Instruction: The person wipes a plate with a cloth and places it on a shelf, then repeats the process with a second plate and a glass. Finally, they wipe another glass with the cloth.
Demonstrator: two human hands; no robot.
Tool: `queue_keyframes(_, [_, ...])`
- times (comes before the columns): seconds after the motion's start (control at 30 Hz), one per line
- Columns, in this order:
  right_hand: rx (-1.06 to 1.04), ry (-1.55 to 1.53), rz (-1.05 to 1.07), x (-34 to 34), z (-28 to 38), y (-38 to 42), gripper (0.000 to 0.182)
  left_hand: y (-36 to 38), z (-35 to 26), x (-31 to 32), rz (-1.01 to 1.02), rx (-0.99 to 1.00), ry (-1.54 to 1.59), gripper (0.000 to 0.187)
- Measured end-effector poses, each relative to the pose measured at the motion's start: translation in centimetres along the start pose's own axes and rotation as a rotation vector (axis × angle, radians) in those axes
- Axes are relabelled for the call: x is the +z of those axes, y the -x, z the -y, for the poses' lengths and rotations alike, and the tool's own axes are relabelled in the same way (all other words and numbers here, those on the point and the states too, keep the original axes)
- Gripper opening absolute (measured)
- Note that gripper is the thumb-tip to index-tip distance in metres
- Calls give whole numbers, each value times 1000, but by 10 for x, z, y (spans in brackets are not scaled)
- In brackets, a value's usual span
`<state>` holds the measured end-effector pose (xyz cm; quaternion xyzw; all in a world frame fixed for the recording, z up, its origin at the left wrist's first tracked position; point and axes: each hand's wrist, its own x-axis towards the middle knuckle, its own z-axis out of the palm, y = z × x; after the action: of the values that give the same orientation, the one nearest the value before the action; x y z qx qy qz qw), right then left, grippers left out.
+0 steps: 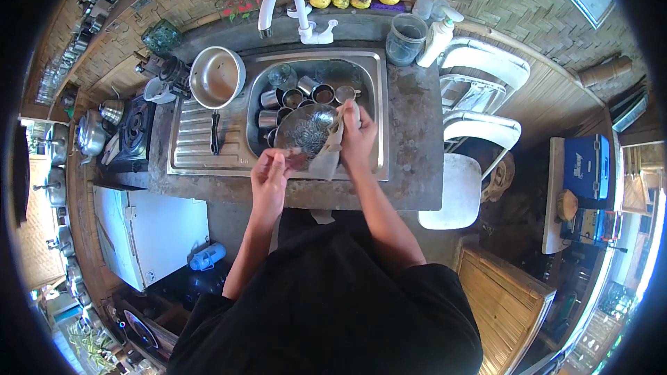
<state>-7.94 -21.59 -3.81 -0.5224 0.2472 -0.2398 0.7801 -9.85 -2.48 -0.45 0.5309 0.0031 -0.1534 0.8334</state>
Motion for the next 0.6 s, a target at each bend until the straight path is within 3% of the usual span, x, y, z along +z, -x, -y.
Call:
queue_keyframes(0.1, [-37, 195, 217, -7, 37, -11, 30, -2, -15, -11, 312, -7, -275, 19])
queue_keyframes(0.13, [-119, 231, 326, -3, 50, -6, 23, -2, -33, 2, 354, -69, -192, 22])
queue_keyframes(0.23, [-320, 552, 586, 13, 73, 13, 22, -22, -50, 9, 373, -61, -434, 25])
queue_keyframes(0.27, [-314, 517, 569, 18, 74, 18, 21, -26, -51, 14, 306, 50, -689, 33])
queue_keyframes(0.33, [-305, 445, 530, 25, 75, 27, 18, -24, -54, 18, 296, 155, -725, 36])
queue_keyframes(0.5, [-253, 179, 152, 27, 43, 43, 25, -18, -64, 22, 251, 317, -778, 39])
queue_keyframes(0.53, [-248, 149, 98, 25, 38, 44, 25, -16, -57, 22, 187, 225, -542, 38])
queue_keyframes(0.6, [-187, 106, 24, 23, 34, 54, 27, -18, -61, 30, 108, 256, -428, 36])
